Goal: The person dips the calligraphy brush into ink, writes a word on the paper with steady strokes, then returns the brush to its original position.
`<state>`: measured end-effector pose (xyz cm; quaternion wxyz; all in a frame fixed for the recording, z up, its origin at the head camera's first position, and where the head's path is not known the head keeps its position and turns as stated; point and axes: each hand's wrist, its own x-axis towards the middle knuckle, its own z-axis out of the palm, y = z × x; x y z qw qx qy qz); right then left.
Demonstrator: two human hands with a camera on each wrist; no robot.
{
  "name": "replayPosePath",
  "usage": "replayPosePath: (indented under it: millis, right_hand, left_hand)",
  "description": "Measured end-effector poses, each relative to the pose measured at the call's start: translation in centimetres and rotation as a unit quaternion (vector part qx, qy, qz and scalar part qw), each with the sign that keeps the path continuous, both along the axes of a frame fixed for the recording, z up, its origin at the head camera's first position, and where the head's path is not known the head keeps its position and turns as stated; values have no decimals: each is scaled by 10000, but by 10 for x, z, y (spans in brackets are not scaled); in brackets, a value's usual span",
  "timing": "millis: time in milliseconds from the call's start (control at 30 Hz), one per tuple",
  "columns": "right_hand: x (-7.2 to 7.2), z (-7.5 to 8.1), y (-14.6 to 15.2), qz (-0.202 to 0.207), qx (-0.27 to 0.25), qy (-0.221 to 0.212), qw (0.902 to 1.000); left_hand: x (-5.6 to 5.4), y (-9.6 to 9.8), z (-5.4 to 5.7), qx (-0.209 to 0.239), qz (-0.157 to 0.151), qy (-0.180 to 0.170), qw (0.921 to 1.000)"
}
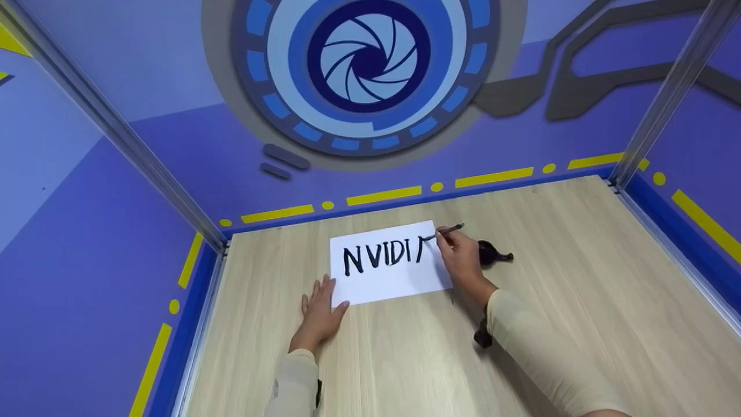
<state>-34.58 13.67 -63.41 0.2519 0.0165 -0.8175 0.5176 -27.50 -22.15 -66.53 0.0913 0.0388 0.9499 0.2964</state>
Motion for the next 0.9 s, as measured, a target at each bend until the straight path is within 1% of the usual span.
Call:
replayPosePath:
  millis: [200,567,800,900]
  right_hand:
    - [2,0,2,61,19,-63,10000]
    - [4,3,4,120,7,-228,9997]
    - [7,8,6,169,-88,-426,9989]
    - [8,10,7,180,-54,-573,9982]
  left_hand:
    - [-1,0,-1,2,12,9,10000]
    - [2,0,0,88,-18,25,10000]
    - [2,0,2,101,-37,32,9999]
    - [2,-1,1,86,-37,35,10000]
